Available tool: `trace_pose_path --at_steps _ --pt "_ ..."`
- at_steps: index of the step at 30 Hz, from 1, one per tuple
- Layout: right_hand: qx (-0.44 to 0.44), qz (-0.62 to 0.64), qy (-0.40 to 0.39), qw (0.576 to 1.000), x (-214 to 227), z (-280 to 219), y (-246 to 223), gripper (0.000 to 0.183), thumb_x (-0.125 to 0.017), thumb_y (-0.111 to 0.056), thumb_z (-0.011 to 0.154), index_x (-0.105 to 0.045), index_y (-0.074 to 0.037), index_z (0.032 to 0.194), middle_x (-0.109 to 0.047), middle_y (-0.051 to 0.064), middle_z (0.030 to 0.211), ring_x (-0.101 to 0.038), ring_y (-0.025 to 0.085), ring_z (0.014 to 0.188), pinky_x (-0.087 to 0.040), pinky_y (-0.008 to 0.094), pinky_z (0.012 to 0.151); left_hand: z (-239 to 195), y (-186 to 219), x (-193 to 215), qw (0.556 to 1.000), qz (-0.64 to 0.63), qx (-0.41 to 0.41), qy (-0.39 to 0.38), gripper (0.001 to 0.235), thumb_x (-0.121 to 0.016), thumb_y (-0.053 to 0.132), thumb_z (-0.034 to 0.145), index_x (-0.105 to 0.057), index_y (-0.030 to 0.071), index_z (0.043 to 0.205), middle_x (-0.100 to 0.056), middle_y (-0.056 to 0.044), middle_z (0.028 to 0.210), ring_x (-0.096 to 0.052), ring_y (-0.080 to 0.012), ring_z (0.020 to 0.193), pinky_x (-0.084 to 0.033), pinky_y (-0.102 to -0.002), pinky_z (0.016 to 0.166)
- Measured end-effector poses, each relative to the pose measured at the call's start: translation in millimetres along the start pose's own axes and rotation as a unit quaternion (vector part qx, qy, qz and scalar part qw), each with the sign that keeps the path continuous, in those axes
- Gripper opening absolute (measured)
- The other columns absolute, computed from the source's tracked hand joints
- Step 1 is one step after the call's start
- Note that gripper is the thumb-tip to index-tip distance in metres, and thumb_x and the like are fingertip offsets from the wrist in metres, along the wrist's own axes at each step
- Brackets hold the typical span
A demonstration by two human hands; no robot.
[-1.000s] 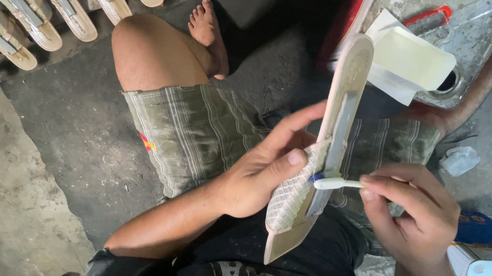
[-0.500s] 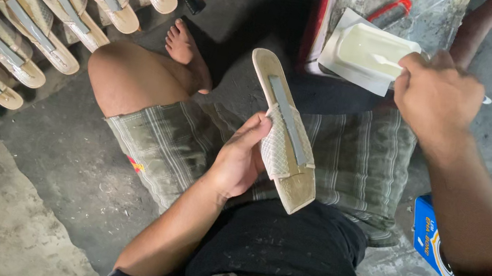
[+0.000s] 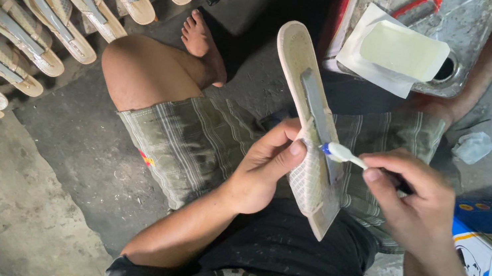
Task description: The person sits on the floor and scrubs the soles of beige flip-flops using a toothbrush and a white liquid from a container. They repeatedly dip the brush into the liquid and scrub the textured surface of each slipper before placing it back on a nearby shelf.
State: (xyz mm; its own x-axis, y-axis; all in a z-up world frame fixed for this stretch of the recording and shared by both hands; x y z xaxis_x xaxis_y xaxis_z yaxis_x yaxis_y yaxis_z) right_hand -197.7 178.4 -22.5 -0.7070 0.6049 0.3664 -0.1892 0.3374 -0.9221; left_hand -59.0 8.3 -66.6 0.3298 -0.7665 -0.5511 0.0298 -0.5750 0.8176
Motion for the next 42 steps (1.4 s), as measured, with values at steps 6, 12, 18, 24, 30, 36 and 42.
trace_pose_path --at_steps 6,12,18,24,30,36,42 --pt "0.084 -0.053 0.065 0.993 -14.3 2.5 -12.9 0.015 -0.073 0.002 0.097 -0.071 0.000 0.113 -0.072 0.009 0.102 -0.065 0.011 0.076 -0.049 0.023 0.068 -3.7 25.1 -15.3 0.994 0.102 -0.034 -0.032 0.023 -0.050 0.024 0.117 -0.058 0.006 0.129 -0.052 -0.002 0.129 -0.049 -0.0118 0.124 -0.038 -0.030 0.116" --pt "0.144 -0.041 0.026 0.988 -14.9 -2.9 -27.0 0.017 -0.073 0.001 0.093 -0.069 -0.002 0.109 -0.071 0.012 0.104 -0.069 0.015 0.083 -0.052 0.024 0.069 -5.9 27.5 -14.0 0.999 0.051 -0.018 -0.007 0.022 -0.049 0.025 0.120 -0.059 0.007 0.126 -0.053 -0.002 0.123 -0.049 -0.0106 0.113 -0.040 -0.028 0.111" --pt "0.114 -0.087 0.051 0.988 -4.3 -3.7 -26.8 0.017 -0.076 0.003 0.093 -0.073 -0.001 0.110 -0.071 0.009 0.095 -0.062 0.011 0.067 -0.045 0.021 0.059 -9.4 29.4 -18.6 0.997 0.067 0.006 -0.045 0.025 -0.050 0.026 0.117 -0.059 0.007 0.130 -0.052 -0.002 0.128 -0.048 -0.0112 0.121 -0.040 -0.030 0.114" --pt "0.125 -0.133 0.086 0.979 0.5 0.7 -33.8 0.016 -0.077 0.003 0.095 -0.072 0.000 0.110 -0.070 0.012 0.099 -0.064 0.013 0.074 -0.048 0.022 0.059 -9.9 36.3 -22.6 0.996 0.076 -0.001 -0.053 0.023 -0.050 0.025 0.117 -0.059 0.006 0.125 -0.053 -0.003 0.139 -0.049 -0.0133 0.128 -0.040 -0.031 0.115" --pt "0.157 -0.033 0.021 0.987 -10.8 -12.2 -24.9 0.017 -0.074 0.001 0.092 -0.070 -0.004 0.108 -0.070 0.012 0.105 -0.069 0.015 0.087 -0.054 0.023 0.067 -12.8 27.2 -13.1 0.999 0.033 0.024 -0.026 0.027 -0.049 0.027 0.118 -0.058 0.008 0.135 -0.055 0.000 0.118 -0.051 -0.0092 0.114 -0.041 -0.028 0.110" --pt "0.137 -0.083 0.066 0.985 16.4 8.5 9.8 0.010 -0.075 -0.004 0.106 -0.071 -0.004 0.115 -0.072 0.012 0.104 -0.067 0.017 0.087 -0.052 0.028 0.077 -7.8 -11.3 15.8 0.994 -0.030 0.092 0.040 0.029 -0.050 0.031 0.115 -0.060 0.009 0.132 -0.060 0.003 0.101 -0.051 -0.0049 0.081 -0.043 -0.022 0.072" --pt "0.130 -0.503 0.114 0.847 44.9 96.9 74.3 0.011 -0.068 -0.021 0.104 -0.075 -0.022 0.112 -0.069 0.005 0.095 -0.069 0.026 0.079 -0.051 0.041 0.070 4.2 -40.2 41.4 0.969 -0.172 0.162 0.079 0.040 -0.052 0.034 0.112 -0.058 -0.002 0.129 -0.070 -0.007 0.109 -0.068 -0.0144 0.099 -0.056 -0.032 0.091"
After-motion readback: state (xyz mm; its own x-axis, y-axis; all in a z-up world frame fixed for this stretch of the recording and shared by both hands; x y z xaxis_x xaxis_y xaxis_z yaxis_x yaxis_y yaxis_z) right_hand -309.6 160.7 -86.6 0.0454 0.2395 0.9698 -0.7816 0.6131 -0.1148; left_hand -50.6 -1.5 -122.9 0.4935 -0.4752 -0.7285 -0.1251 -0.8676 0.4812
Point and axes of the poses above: each hand's wrist, its own z-axis towards the middle knuckle, its own x-axis out of the back of the hand, y = z × x, the point moved 5 cm from there along z, towards the middle knuckle
